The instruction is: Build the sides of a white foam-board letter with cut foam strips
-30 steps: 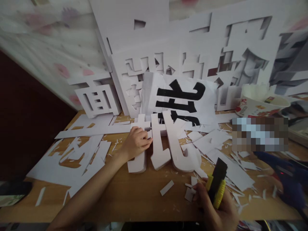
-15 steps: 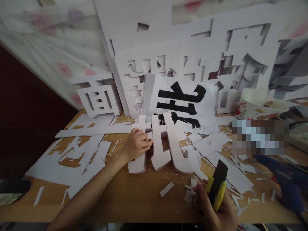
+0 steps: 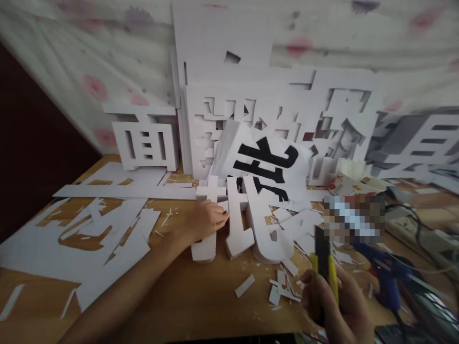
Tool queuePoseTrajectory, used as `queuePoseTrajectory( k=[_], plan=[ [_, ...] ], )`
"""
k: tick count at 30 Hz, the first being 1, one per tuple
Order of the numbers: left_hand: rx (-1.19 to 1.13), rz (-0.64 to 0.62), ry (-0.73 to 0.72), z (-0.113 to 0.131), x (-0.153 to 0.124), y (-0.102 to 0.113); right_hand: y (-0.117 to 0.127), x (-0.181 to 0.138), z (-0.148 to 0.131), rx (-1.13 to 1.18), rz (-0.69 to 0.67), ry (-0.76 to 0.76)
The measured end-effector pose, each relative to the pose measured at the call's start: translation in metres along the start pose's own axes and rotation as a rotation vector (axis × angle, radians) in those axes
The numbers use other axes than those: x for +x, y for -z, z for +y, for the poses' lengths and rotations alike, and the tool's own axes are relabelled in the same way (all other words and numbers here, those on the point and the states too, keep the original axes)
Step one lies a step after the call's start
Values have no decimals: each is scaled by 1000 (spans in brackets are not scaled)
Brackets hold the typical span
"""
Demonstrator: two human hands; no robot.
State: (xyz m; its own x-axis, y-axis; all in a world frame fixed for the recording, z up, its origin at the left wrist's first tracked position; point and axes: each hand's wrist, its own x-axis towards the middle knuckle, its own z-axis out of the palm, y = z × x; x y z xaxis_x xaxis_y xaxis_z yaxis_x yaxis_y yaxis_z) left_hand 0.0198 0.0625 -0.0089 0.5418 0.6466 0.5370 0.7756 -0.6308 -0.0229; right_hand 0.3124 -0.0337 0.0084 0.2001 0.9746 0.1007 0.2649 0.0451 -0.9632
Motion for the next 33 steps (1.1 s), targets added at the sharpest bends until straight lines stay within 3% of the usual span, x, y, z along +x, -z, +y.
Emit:
queuePoseTrajectory(
  k=[3,5,9,13,16,33],
  plan=[
    [-21,-45,33,0,-2,3,16,44,-29,-356,-294,368],
    [-22,-90,42,1,-3,6,13,76,-58,-632,-498,603],
    [-15,-193,26,0,-2,13,-31,122,-116,-1107,-731,881],
    [31,-185,1,-2,-3,9,-83,141,-140,-1431,-855,984],
    [21,-139,-19,-3,-5,5,-101,146,-143,-1511,-868,1017],
    [-22,11,-13,-3,-3,2,-118,151,-143,-1599,-938,1112]
  ],
)
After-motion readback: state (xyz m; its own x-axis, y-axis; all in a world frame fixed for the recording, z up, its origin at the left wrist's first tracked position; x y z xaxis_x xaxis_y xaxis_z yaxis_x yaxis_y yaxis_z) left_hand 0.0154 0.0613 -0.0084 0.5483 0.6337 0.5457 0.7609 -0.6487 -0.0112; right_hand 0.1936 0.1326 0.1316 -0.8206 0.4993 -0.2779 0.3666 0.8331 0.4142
